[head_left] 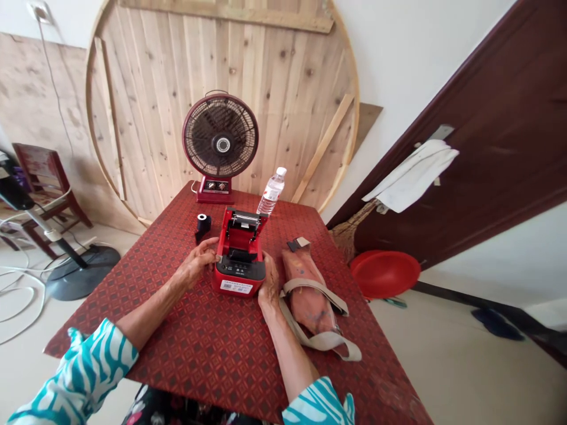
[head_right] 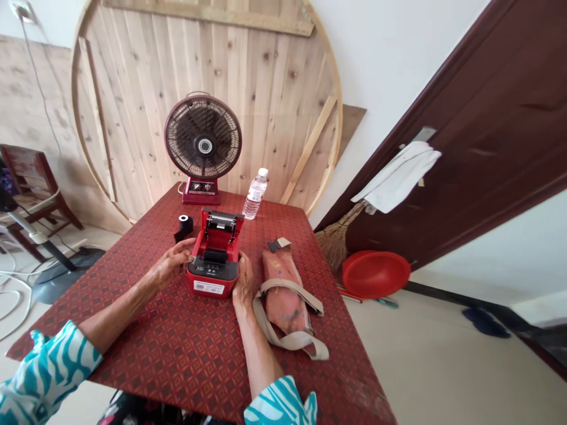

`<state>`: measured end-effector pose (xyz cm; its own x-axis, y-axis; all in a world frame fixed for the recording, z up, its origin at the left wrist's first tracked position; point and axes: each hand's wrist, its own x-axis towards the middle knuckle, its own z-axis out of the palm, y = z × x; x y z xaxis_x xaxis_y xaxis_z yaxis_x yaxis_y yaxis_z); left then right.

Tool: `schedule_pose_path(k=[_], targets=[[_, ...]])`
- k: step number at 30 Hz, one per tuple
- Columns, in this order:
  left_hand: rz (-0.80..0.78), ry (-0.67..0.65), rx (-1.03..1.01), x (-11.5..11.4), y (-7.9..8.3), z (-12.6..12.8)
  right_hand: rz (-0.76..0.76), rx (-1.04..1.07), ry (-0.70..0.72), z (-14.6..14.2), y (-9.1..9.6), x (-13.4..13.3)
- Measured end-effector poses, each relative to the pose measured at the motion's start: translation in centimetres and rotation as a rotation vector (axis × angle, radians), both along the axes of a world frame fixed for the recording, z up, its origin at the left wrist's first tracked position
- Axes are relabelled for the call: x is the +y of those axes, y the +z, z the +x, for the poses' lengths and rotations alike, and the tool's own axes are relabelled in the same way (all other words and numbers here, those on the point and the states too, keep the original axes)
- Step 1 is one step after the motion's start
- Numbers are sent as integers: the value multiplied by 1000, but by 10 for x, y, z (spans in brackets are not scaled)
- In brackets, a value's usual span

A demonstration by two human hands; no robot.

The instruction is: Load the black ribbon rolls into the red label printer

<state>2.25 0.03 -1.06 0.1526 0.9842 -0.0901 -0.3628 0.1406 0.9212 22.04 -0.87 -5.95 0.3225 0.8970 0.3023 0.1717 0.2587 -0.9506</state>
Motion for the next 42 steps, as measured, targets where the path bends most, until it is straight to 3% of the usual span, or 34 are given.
schedule_pose_path(k=[4,8,12,15,17,23,30,33,37,40,42], targets=[[85,12,136,0,14,-6,30,25,23,-1,-1,1],[405,3,503,12,45,-2,29,35,27,0,-5,4],[744,-325,988,37,65,27,42,54,19,1,-9,10],[759,-520,1364,57,68,50,39,65,15,0,-8,12],[726,-580,1472,68,68,59,35,72,14,-1,-6,11],[679,-702,1553,77,75,59,40,95,14,-4,-1,9],[661,-615,1729,67,74,56,27,109,16,-4,-2,11],[725,-518,1614,65,74,54,35,109,18,-4,-3,12],[862,-545,1349,51,86,44,23,117,18,-2,-6,12],[856,-372,1143,36,96,18,19,118,17,-1,-7,12],[745,-217,1027,32,95,-11,17,118,30,0,-7,12]])
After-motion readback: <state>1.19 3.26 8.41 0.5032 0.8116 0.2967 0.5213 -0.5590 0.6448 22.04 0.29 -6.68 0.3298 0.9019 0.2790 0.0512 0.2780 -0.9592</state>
